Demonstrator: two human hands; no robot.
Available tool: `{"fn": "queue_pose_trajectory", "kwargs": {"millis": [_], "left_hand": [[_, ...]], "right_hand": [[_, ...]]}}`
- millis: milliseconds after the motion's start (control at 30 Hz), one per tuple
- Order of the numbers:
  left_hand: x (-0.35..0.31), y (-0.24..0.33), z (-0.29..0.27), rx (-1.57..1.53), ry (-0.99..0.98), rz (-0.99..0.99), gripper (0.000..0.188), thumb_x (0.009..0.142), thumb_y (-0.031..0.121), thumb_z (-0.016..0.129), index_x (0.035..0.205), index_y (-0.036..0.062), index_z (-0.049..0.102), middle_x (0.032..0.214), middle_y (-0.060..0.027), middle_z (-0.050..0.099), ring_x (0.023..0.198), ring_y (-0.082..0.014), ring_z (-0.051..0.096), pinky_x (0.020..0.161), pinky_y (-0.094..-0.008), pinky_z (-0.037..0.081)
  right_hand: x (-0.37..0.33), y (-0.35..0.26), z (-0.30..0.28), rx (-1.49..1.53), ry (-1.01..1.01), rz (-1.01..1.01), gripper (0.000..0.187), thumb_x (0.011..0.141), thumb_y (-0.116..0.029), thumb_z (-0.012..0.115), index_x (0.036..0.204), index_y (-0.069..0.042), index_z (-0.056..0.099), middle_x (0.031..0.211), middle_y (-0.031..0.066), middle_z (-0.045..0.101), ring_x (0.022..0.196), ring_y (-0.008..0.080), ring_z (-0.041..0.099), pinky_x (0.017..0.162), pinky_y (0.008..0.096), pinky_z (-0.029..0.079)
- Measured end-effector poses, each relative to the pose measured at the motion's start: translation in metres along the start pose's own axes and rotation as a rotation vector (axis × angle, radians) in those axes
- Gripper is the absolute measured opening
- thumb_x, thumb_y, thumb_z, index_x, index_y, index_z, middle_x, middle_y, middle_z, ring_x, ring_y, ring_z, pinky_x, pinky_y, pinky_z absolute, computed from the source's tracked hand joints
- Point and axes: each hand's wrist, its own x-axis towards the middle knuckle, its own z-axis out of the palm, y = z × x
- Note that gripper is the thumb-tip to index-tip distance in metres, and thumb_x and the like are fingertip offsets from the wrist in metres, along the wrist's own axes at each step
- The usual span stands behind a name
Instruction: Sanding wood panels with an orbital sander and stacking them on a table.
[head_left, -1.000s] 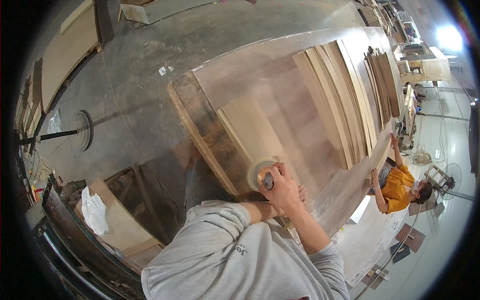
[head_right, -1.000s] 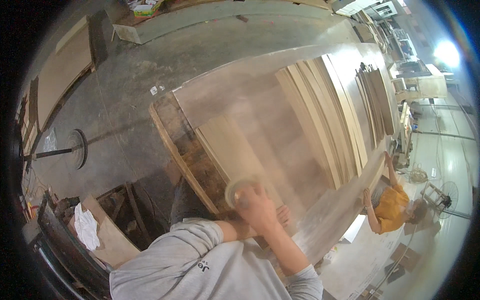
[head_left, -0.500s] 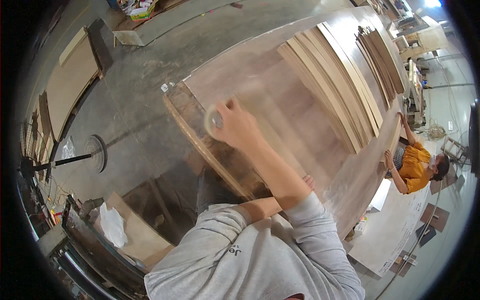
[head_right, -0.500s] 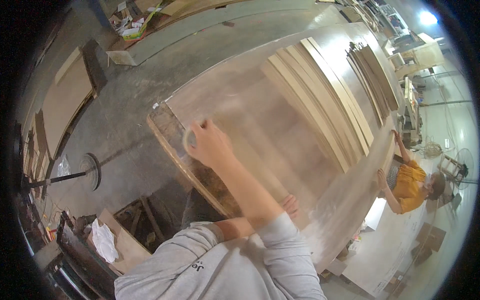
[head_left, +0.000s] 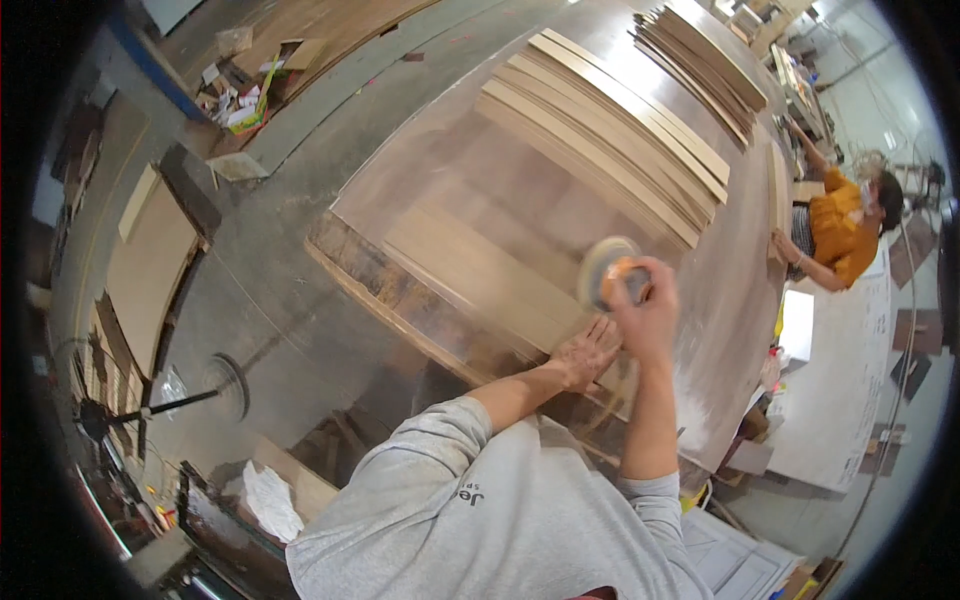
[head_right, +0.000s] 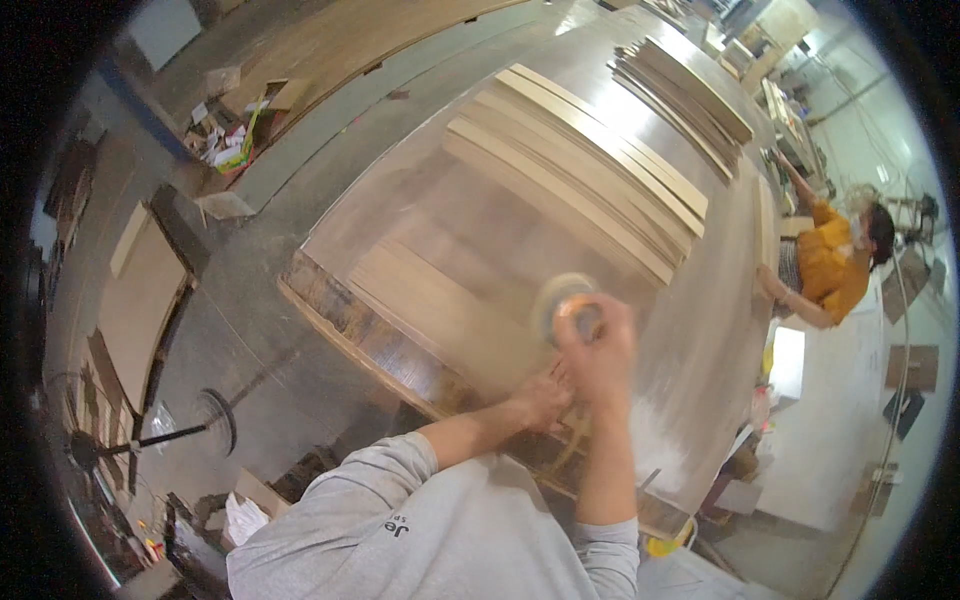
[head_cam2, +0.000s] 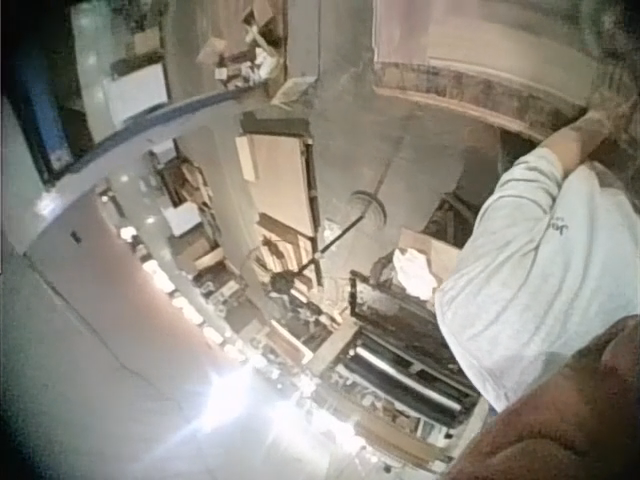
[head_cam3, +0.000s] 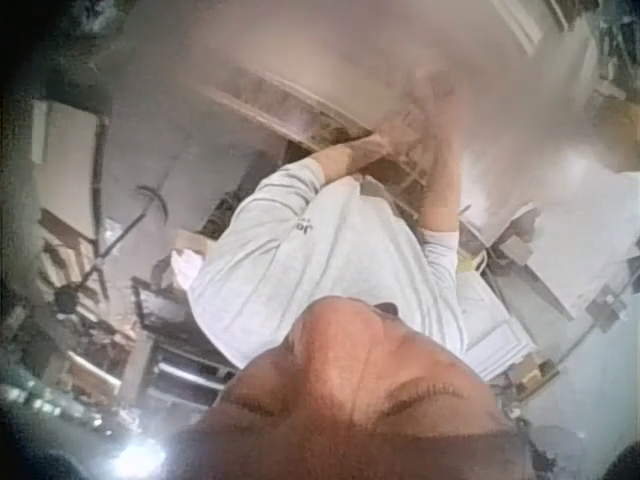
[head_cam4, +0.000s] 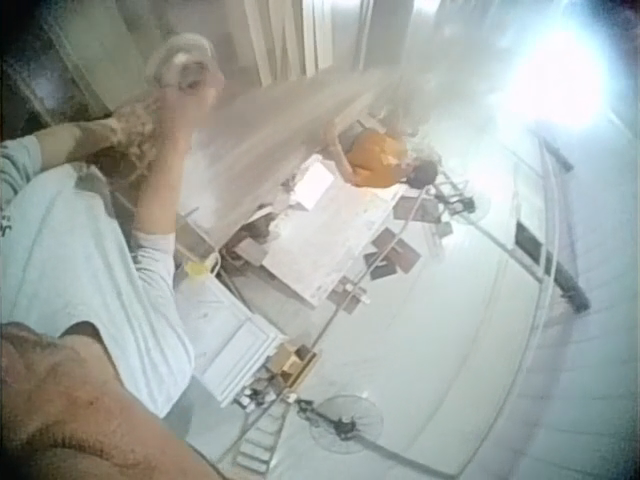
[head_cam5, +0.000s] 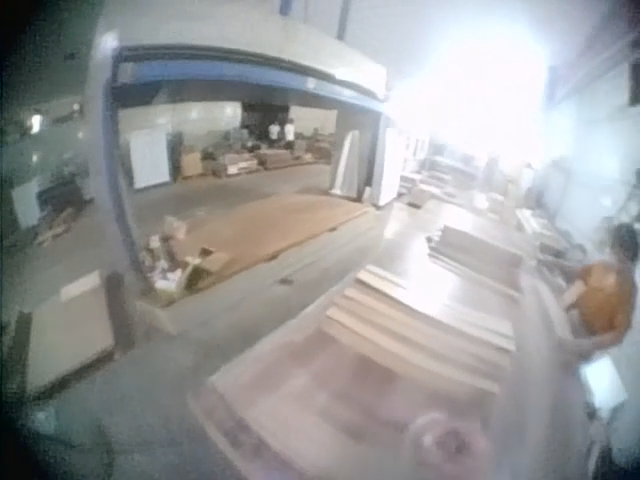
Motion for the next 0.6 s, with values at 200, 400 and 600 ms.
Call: {"fn": "queue_pose_trajectory", "kwargs": {"millis": [200,400,600], "left_hand": [[0.009,0.002,0.014,-0.074,0.071,-0.009,0.107,0.077,0.057,0.079,0.159,0.0086,0.03,0.16,-0.0305,0.03,0.152,-0.0483,0.021,0.127,-0.0566,0.012],[0.007,-0.006,0.022,-0.247,0.116,-0.015,0.109,0.074,0.053,0.084,0.158,0.0097,0.029,0.158,-0.0306,0.028,0.15,-0.0508,0.021,0.126,-0.0568,0.015],[-0.005,0.001,-0.016,-0.104,0.048,-0.093,0.11,0.072,0.053,0.085,0.157,0.0104,0.031,0.157,-0.0307,0.029,0.147,-0.05,0.025,0.125,-0.0578,0.017]], "right_hand": [[-0.066,0.149,-0.105,-0.235,0.204,0.347,0.048,0.082,-0.027,0.08,0.121,-0.001,0.065,0.105,0.0154,0.064,0.092,0.0265,0.061,0.083,0.0387,0.05],[-0.143,0.235,-0.128,-0.359,0.224,0.635,0.061,0.083,-0.037,0.076,0.132,-0.005,0.06,0.118,0.0191,0.062,0.105,0.0352,0.062,0.093,0.0445,0.05],[-0.148,0.194,-0.115,-0.594,0.172,0.393,0.084,0.077,-0.047,0.081,0.147,-0.013,0.05,0.156,0.0216,0.038,0.14,0.0492,0.038,0.115,0.0574,0.033]]}}
